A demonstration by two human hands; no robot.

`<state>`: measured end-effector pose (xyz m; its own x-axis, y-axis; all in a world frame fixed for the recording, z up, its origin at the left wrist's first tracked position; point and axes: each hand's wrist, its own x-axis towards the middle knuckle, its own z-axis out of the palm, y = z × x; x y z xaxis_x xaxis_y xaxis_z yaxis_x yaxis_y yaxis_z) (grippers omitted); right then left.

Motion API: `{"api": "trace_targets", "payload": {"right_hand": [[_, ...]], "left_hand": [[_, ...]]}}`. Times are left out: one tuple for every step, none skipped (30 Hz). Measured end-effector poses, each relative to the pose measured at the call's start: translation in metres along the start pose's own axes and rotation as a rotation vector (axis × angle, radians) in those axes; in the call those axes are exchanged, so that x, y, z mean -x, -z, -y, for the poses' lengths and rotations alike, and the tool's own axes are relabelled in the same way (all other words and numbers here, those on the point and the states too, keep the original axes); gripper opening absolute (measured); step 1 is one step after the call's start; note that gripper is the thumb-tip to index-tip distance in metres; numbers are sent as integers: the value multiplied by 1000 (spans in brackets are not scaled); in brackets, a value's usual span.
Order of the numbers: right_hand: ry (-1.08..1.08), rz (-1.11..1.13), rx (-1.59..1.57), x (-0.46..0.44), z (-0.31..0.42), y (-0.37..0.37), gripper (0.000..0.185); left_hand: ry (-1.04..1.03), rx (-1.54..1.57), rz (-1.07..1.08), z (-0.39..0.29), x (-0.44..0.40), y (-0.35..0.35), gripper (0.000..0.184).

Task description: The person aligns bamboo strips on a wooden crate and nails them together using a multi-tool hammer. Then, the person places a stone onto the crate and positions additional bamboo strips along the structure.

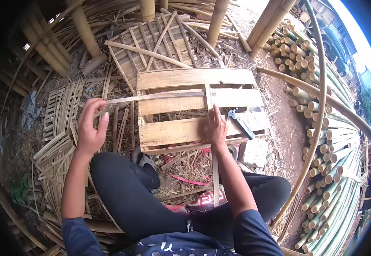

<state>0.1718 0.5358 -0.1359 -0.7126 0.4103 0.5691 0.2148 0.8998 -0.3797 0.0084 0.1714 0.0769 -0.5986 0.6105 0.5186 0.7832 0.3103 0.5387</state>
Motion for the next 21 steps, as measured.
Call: {"api": "trace_targets", "payload": {"right_hand": [[40,-21,14,-7,-7,17,59],[114,10,147,-13,-25,29,50],[59,29,107,-10,-25,23,47],[4,51,61,-6,-24,16,44],[-31,40,13,-6,-23,20,77],[-46,21,-16,-6,-19,16,80],[-78,44,-42,-5,-17,12,82],[-108,72,-61,-3,-16,12,83],[-146,66,-131,-2,-13,14,84],[-225,102,-163,-3,-6,21,77],[-213,76,-202,-3,-8,23,78],[-202,49,-242,-3,-9,22,80],[-206,35,-259,-3,-8,23,80],[-218,35,-275,-3,-10,25,77],[-217,14,-274,-4,-9,23,75],[-217,-3,-275,-4,-8,23,74],[-248,6,-294,-2,-6,27,72],[-274,12,-315,-3,-5,31,70],[-306,4,-349,-4,-1,25,68],[-298,-13,-354,-6,-3,25,66],[-291,-26,-354,-6,-4,26,64]], "left_hand": [[-84,-46,90,-12,-23,-33,30],[-170,-92,175,-21,-46,-69,32],[-206,-125,279,-22,-62,-98,36],[-236,-162,385,-21,-73,-129,40],[-240,-195,448,-20,-81,-166,44],[-246,-241,514,-16,-86,-198,49],[-270,-316,528,-11,-89,-230,52],[-291,-384,539,-7,-89,-262,55],[-311,-448,545,-5,-90,-286,58],[-269,-434,534,-5,-92,-302,59],[-229,-414,519,-9,-94,-318,61],[-191,-395,508,-10,-95,-332,63],[-158,-382,447,-9,-95,-341,62],[-169,-378,432,-7,-95,-348,61],[-178,-381,422,-1,-92,-352,60],[-184,-385,416,2,-88,-352,59],[-189,-347,393,4,-87,-352,56],[-186,-351,388,5,-84,-352,55],[-195,-369,388,10,-82,-349,55],[-198,-368,372,8,-83,-351,54],[-197,-354,365,5,-83,-353,54]]}}
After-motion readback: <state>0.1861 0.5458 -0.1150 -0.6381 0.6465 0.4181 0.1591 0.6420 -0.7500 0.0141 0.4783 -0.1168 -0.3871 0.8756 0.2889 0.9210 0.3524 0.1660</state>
